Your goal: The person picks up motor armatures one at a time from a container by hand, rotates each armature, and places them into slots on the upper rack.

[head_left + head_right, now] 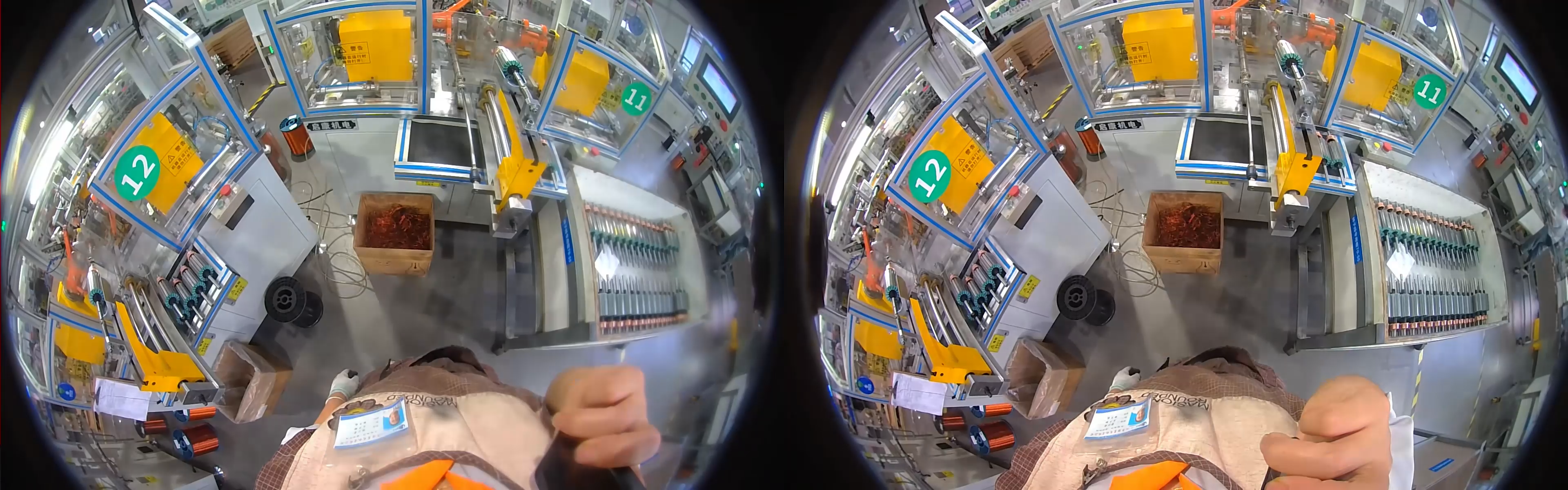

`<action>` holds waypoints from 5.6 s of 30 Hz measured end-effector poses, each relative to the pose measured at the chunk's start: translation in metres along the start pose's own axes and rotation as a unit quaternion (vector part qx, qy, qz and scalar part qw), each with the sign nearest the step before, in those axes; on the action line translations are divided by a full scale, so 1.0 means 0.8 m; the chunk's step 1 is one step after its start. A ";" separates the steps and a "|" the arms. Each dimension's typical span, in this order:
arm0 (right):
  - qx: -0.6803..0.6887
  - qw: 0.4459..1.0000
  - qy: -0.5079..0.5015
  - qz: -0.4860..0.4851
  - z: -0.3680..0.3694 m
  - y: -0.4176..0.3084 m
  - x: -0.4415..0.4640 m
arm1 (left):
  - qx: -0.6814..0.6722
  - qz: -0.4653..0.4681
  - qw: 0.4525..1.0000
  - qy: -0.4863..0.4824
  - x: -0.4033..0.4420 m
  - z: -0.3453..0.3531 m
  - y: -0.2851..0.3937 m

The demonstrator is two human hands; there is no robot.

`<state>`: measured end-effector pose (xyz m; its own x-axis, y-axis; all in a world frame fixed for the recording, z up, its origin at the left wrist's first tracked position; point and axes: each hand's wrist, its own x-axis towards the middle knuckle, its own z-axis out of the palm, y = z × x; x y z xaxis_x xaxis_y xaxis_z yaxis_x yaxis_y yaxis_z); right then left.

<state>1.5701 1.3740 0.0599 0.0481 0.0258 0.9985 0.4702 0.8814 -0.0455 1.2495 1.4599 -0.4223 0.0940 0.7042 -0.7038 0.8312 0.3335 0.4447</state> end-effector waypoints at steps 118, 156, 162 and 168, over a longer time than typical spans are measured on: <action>0.090 0.994 -0.014 -0.062 0.030 0.033 0.016 | -0.048 -0.040 0.998 0.023 -0.013 -0.013 -0.050; 0.096 0.993 -0.007 -0.070 0.029 0.042 0.014 | -0.037 -0.037 0.998 0.022 -0.006 -0.013 -0.044; 0.130 0.987 -0.082 0.050 0.021 0.029 0.023 | -0.035 -0.041 0.998 0.019 -0.010 -0.017 -0.039; 0.113 0.993 -0.034 -0.022 0.027 0.032 0.018 | -0.032 -0.030 0.999 0.027 -0.008 -0.015 -0.043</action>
<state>1.5634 1.4069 0.0736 -0.0303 0.0102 0.9995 0.2607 0.9654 -0.0020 1.2133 1.4516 -0.4265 0.0133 0.7135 -0.7005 0.7979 0.4147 0.4375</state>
